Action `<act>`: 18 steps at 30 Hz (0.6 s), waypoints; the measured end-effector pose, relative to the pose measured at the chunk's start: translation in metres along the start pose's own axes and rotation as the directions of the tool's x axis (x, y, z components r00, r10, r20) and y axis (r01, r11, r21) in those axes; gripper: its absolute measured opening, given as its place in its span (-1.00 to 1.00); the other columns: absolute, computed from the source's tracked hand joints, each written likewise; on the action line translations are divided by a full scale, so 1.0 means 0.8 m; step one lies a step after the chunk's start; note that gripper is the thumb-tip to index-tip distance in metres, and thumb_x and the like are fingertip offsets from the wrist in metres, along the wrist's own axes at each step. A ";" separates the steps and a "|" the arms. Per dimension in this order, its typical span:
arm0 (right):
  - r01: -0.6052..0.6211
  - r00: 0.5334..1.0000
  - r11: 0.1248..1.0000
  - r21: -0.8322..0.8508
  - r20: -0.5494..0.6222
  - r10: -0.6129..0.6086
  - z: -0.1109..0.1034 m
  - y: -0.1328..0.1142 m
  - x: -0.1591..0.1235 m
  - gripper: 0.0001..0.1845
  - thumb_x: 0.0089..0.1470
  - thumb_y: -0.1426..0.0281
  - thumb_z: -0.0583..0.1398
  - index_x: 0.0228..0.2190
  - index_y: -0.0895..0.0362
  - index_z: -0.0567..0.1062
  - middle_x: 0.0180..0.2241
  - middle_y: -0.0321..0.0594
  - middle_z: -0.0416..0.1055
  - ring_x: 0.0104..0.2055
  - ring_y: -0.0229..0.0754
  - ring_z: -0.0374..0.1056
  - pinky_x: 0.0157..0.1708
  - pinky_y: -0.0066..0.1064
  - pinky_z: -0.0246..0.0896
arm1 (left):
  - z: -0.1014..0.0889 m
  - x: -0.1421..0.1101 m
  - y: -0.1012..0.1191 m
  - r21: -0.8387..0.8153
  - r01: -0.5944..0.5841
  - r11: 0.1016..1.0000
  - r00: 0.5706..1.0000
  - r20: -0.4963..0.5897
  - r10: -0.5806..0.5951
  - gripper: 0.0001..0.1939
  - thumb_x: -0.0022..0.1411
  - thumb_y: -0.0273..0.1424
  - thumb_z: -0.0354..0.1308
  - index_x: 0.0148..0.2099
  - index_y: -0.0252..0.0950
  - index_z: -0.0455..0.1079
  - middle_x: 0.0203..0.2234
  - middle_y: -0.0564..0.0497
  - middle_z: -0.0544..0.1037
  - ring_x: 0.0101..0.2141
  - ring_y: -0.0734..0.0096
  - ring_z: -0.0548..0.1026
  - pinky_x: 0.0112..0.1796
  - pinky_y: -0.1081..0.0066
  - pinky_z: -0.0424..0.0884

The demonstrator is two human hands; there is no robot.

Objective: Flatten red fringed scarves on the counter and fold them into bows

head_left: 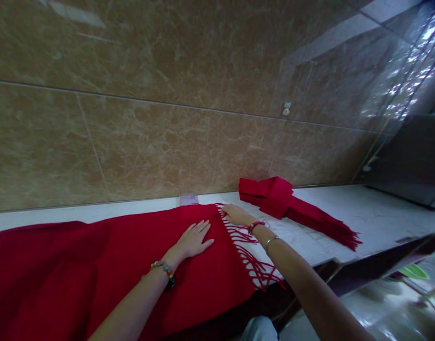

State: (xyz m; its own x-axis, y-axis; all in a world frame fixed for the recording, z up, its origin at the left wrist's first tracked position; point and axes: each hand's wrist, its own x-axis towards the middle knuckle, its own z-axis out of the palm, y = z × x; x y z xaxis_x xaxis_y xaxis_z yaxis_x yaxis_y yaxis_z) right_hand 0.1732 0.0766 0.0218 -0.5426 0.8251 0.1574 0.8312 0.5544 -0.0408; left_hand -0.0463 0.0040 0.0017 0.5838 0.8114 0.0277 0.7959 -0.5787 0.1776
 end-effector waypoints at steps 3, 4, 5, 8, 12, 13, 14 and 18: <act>-0.057 0.998 0.998 -0.022 0.021 0.058 -0.018 0.024 -0.013 -0.81 0.08 0.46 0.08 -0.24 0.22 0.41 -0.17 -0.07 0.35 -0.17 -0.18 0.28 -0.16 -0.29 0.20 | 0.001 0.000 0.000 -0.003 -0.003 1.000 1.000 -0.010 0.003 -0.34 0.21 -0.06 -0.27 0.23 -0.36 -0.05 0.20 -0.12 -0.03 0.19 0.27 -0.07 0.13 0.24 -0.12; -0.069 0.997 0.997 -0.025 0.023 0.069 -0.025 0.030 -0.017 -0.78 0.10 0.40 0.08 -0.20 0.20 0.38 -0.15 -0.09 0.33 -0.17 -0.18 0.28 -0.18 -0.26 0.22 | 0.002 0.000 0.000 -0.003 -0.004 1.000 1.000 -0.014 0.004 -0.34 0.21 -0.05 -0.27 0.23 -0.36 -0.05 0.20 -0.12 -0.03 0.19 0.27 -0.07 0.13 0.23 -0.12; -0.076 0.997 0.997 -0.025 0.021 0.076 -0.031 0.033 -0.019 -0.74 0.11 0.35 0.08 -0.16 0.17 0.36 -0.12 -0.12 0.31 -0.16 -0.18 0.28 -0.19 -0.25 0.24 | 0.003 0.001 -0.001 -0.004 -0.006 1.000 1.000 -0.017 0.006 -0.33 0.21 -0.05 -0.27 0.24 -0.37 -0.06 0.20 -0.12 -0.03 0.19 0.26 -0.06 0.13 0.23 -0.11; -0.078 0.997 0.997 -0.013 0.000 0.078 -0.040 0.028 -0.014 -0.68 0.11 0.29 0.07 -0.10 0.15 0.32 -0.08 -0.14 0.27 -0.15 -0.17 0.28 -0.19 -0.21 0.25 | 0.004 0.001 -0.003 -0.006 -0.012 1.000 1.000 -0.020 0.012 -0.33 0.21 -0.05 -0.26 0.24 -0.37 -0.06 0.20 -0.12 -0.02 0.19 0.27 -0.06 0.13 0.23 -0.11; -0.056 0.997 0.998 0.037 -0.048 0.058 -0.029 -0.002 0.008 -0.68 0.11 0.30 0.07 -0.10 0.16 0.32 -0.09 -0.14 0.28 -0.15 -0.17 0.28 -0.19 -0.20 0.25 | 0.004 0.001 -0.003 0.000 -0.012 1.000 1.000 -0.023 0.012 -0.34 0.21 -0.05 -0.27 0.23 -0.36 -0.05 0.20 -0.12 -0.01 0.19 0.28 -0.06 0.13 0.24 -0.12; -0.051 0.997 0.997 0.054 -0.062 0.054 -0.025 -0.009 0.013 -0.68 0.11 0.30 0.07 -0.11 0.15 0.32 -0.09 -0.14 0.28 -0.15 -0.17 0.28 -0.19 -0.21 0.25 | 0.004 0.001 -0.003 0.001 -0.012 1.000 1.000 -0.021 0.012 -0.34 0.21 -0.05 -0.27 0.23 -0.36 -0.05 0.20 -0.12 -0.01 0.19 0.28 -0.06 0.13 0.24 -0.12; -0.046 0.996 0.996 0.072 -0.078 0.051 -0.022 -0.015 0.016 -0.68 0.11 0.30 0.07 -0.11 0.16 0.32 -0.09 -0.14 0.28 -0.15 -0.17 0.28 -0.19 -0.21 0.25 | 0.003 0.001 -0.003 0.000 -0.012 1.000 1.000 -0.016 0.012 -0.34 0.22 -0.05 -0.28 0.23 -0.36 -0.05 0.20 -0.12 -0.01 0.19 0.29 -0.06 0.13 0.25 -0.12; -0.041 0.987 0.990 0.135 -0.146 0.061 -0.021 -0.020 0.012 -0.67 0.10 0.30 0.09 -0.11 0.18 0.32 -0.09 -0.11 0.28 -0.15 -0.16 0.28 -0.19 -0.22 0.25 | -0.001 0.000 -0.003 -0.003 -0.019 1.000 1.000 0.020 0.019 -0.35 0.22 -0.06 -0.29 0.24 -0.34 -0.07 0.21 -0.11 -0.04 0.19 0.28 -0.07 0.13 0.23 -0.11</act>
State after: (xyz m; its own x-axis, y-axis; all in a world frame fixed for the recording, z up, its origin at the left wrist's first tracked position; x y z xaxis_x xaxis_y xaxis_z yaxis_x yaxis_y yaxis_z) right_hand 0.1564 0.0740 0.0406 -0.4677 0.8324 0.2972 0.8288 0.5299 -0.1796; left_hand -0.0486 0.0053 0.0024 0.6019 0.7985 0.0109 0.7843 -0.5937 0.1797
